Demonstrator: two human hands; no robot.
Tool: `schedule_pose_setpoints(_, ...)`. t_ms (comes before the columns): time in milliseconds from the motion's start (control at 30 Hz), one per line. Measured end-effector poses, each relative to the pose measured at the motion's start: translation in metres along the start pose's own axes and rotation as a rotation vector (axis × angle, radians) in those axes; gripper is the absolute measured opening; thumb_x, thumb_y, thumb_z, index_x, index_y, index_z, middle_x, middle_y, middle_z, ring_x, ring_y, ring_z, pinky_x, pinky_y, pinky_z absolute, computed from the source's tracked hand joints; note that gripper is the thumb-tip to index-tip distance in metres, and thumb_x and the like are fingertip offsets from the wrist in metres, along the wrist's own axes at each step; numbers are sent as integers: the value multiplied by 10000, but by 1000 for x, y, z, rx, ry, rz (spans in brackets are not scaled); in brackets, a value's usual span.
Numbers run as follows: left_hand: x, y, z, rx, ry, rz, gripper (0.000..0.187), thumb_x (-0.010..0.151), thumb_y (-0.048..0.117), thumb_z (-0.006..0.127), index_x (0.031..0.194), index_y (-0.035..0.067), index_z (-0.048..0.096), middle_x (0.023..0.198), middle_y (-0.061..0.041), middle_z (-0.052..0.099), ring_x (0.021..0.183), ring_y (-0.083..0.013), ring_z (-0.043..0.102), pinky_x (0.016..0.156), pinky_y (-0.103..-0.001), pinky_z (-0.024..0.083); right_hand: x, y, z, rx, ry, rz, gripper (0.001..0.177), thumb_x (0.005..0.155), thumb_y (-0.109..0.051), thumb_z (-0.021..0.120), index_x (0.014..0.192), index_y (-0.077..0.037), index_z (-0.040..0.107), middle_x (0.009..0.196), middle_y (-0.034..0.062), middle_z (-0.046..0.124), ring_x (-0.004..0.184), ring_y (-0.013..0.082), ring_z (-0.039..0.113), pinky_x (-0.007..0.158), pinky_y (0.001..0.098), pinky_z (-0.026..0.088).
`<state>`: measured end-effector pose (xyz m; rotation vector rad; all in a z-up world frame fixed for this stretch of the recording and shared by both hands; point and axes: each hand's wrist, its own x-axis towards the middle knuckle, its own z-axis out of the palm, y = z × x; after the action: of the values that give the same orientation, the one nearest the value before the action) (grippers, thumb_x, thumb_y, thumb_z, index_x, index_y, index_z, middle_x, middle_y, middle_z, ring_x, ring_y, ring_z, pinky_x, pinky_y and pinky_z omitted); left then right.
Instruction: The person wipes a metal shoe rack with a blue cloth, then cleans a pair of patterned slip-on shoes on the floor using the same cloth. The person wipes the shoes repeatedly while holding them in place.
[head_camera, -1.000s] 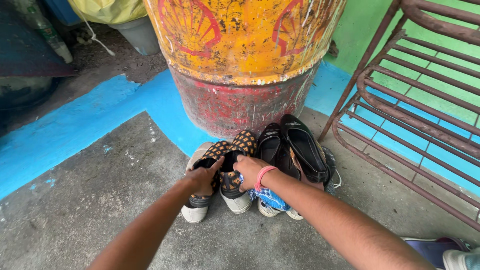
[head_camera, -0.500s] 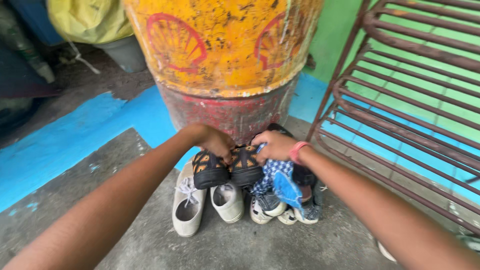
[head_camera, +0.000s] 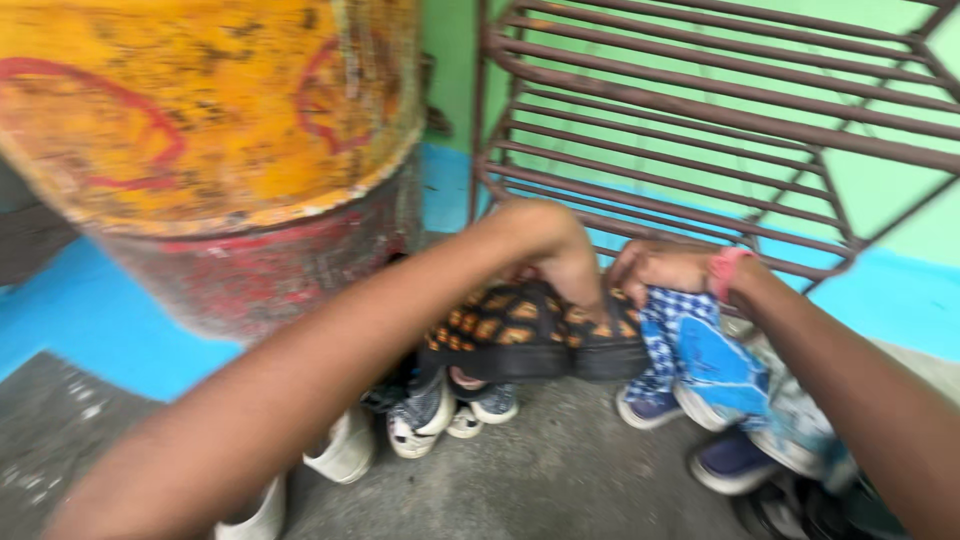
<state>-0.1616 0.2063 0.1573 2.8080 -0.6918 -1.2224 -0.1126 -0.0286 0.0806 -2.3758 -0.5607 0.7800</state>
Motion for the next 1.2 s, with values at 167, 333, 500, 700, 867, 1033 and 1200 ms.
schedule_pose_setpoints(167, 39, 101, 51, 287, 214, 294, 557, 796, 549, 769, 1193, 159, 795, 1252, -63, 750, 1129, -280, 714, 953, -467, 571, -74, 66, 33, -52, 248, 327, 307, 731, -158, 657, 915, 19, 827, 828, 180, 811, 807, 285, 737, 797, 432, 592)
schedule_pose_setpoints(333, 100, 144, 138, -90, 231, 243, 325, 871, 296, 663, 1117, 143, 812, 1137, -44, 835, 1053, -252, 792, 846, -543, 609, -109, 120, 129, -269, 615, 239, 315, 649, -145, 671, 907, -72, 836, 908, 180, 773, 861, 326, 740, 821, 384, 572)
schedule_pose_setpoints(500, 147, 133, 194, -66, 376, 225, 368, 915, 330, 718, 1167, 66, 766, 1223, -197, 718, 1170, -425, 657, 899, -495, 573, -115, 132, 185, -50, 654, 367, 265, 658, -172, 657, 848, -69, 809, 778, 188, 782, 745, 327, 780, 779, 377, 602)
schedule_pose_setpoints(700, 197, 90, 260, 56, 649, 316, 415, 811, 96, 763, 1206, -15, 698, 1178, -247, 702, 1117, -386, 681, 834, -407, 626, -90, 155, 240, -104, 795, 327, 198, 674, -188, 685, 806, -94, 799, 776, 171, 757, 713, 336, 741, 767, 391, 594)
schedule_pose_setpoints(867, 215, 46, 347, 35, 545, 341, 401, 837, 160, 778, 1182, 24, 624, 1186, -222, 662, 1162, -378, 621, 905, -483, 560, -60, 170, 335, -81, 576, 104, 246, 614, -100, 652, 802, -122, 809, 885, 141, 770, 828, 328, 743, 814, 396, 594)
schedule_pose_setpoints(1033, 223, 20, 392, 74, 427, 472, 479, 770, 144, 788, 1210, 72, 615, 1155, -183, 663, 1091, -372, 651, 855, -464, 567, -57, 172, 359, 278, 532, 307, 302, 698, -49, 560, 738, -157, 839, 825, 53, 819, 793, 219, 772, 808, 330, 604)
schedule_pose_setpoints(1200, 220, 24, 381, -107, 248, 495, 533, 743, 410, 869, 1171, 174, 656, 1104, -130, 719, 1072, -319, 688, 895, -446, 549, -60, 178, 306, 701, 1097, 548, 232, 776, -21, 592, 715, -65, 811, 730, 74, 785, 716, 149, 698, 721, 298, 537)
